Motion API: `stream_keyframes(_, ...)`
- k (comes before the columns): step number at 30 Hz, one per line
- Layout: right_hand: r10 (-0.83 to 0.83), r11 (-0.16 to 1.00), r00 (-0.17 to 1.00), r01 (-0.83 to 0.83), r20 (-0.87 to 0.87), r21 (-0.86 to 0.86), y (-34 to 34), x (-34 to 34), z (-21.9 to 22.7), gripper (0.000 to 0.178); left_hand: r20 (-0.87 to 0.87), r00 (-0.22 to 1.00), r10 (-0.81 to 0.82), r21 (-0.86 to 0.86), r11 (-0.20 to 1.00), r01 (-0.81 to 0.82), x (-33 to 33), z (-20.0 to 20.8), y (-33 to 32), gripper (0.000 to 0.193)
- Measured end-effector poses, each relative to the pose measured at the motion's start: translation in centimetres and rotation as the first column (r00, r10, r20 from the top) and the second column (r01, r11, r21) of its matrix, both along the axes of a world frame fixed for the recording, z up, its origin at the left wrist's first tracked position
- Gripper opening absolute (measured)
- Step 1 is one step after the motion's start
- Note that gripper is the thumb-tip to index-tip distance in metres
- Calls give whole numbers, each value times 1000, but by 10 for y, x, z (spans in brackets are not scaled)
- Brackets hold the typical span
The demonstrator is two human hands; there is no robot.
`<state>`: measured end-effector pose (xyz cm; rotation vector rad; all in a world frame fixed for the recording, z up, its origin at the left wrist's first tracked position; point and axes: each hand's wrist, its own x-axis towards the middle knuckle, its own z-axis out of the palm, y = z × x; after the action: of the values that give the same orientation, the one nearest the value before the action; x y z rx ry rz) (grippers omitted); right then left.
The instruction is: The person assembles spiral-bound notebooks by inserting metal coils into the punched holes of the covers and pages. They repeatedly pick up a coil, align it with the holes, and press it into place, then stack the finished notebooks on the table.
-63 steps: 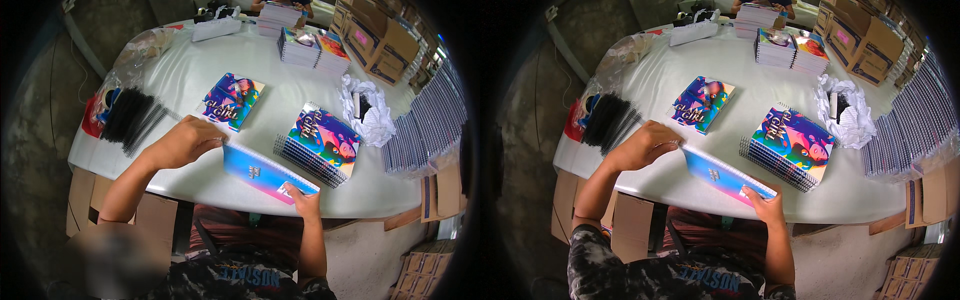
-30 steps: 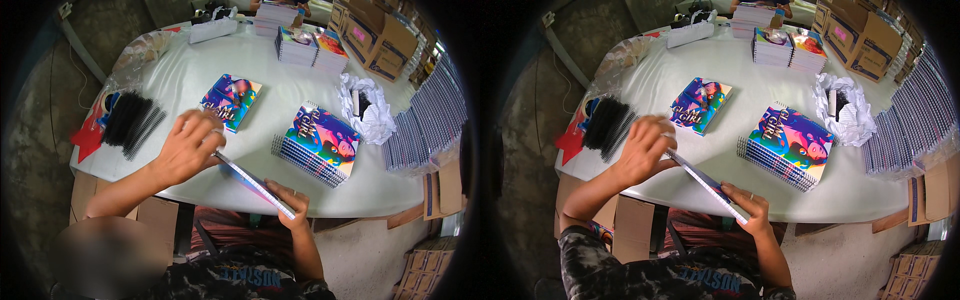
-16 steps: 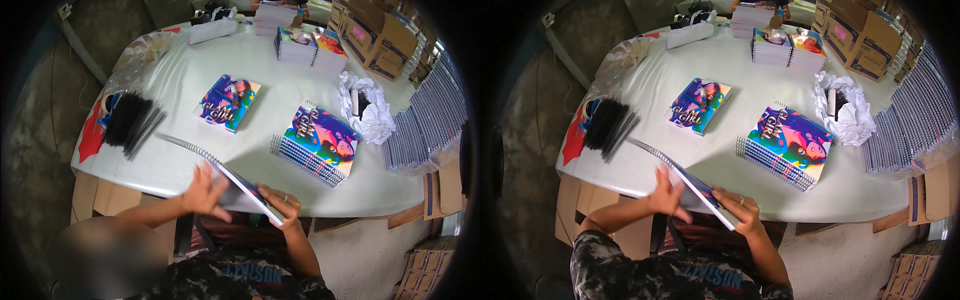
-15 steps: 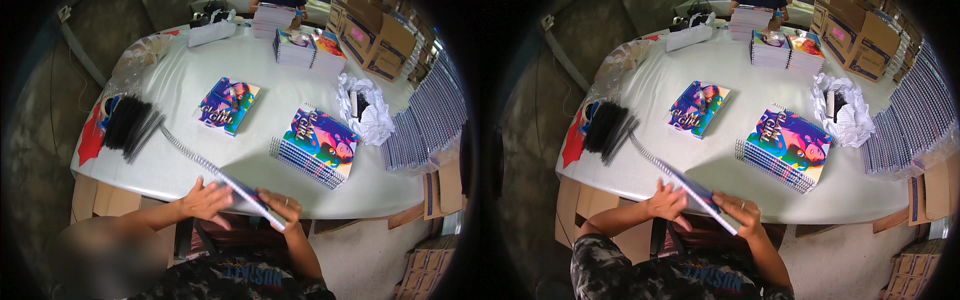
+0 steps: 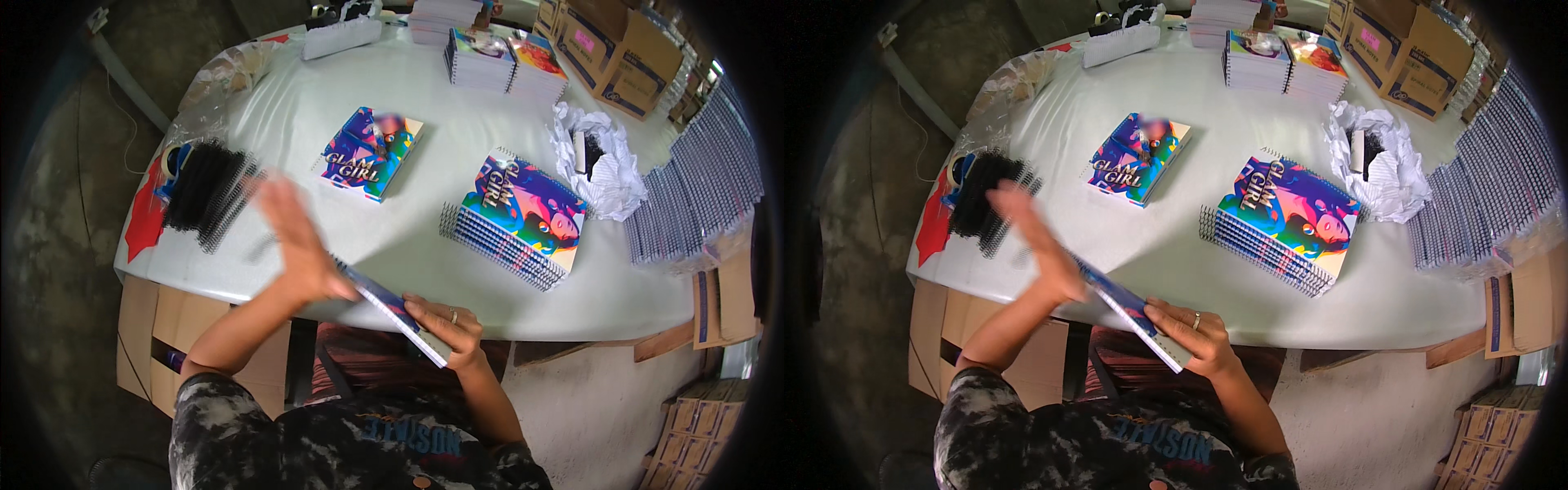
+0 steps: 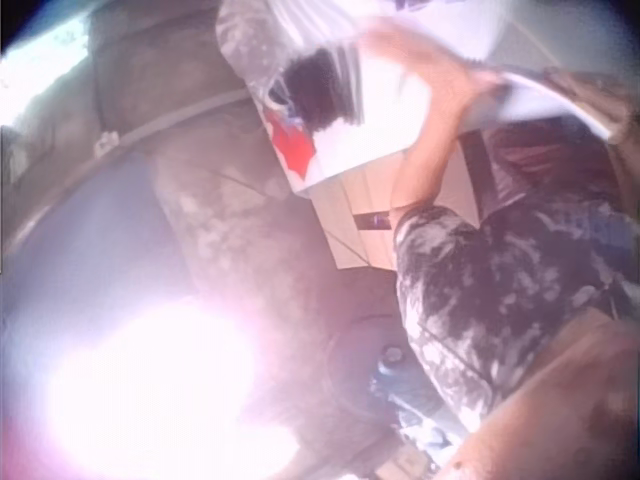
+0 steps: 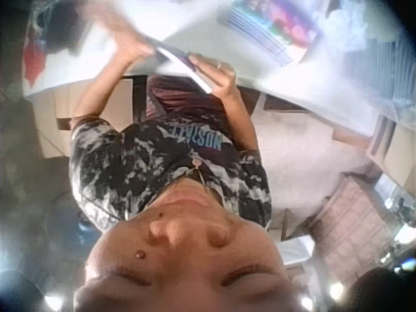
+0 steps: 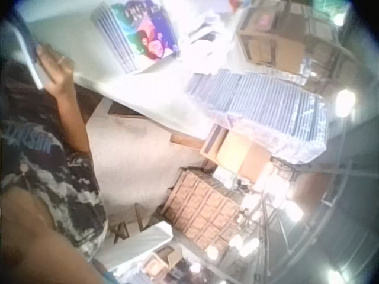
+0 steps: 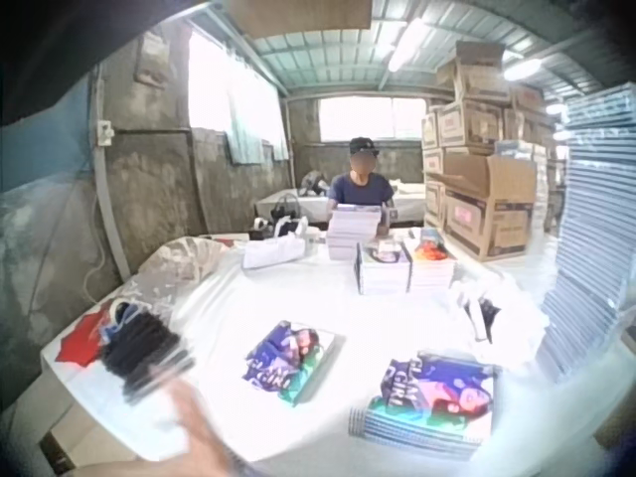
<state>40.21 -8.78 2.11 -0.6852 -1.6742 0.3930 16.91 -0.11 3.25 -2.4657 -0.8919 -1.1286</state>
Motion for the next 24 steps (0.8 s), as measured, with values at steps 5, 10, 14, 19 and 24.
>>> stream_keyframes(5,-11,998,998,7,66,61,2,4,2,31,-100,986,-135,293,943,158,2,-18,-18,109)
stream_keyframes(10,14,1000,997,-14,70,11,-3,-5,-1,34,257,964,-62,32,998,56,5,-14,3,105)
stream_keyframes(14,-56,995,997,51,58,83,-4,6,-5,34,-123,958,-259,96,958,271,4,-24,-42,107)
stream_keyframes(19,-52,998,994,48,96,49,-7,-3,3,32,157,986,-47,3,999,47,21,1,-11,112)
stream_keyframes(24,-45,998,998,44,45,35,-4,3,1,31,-96,940,-327,374,863,339,15,-8,-14,102)
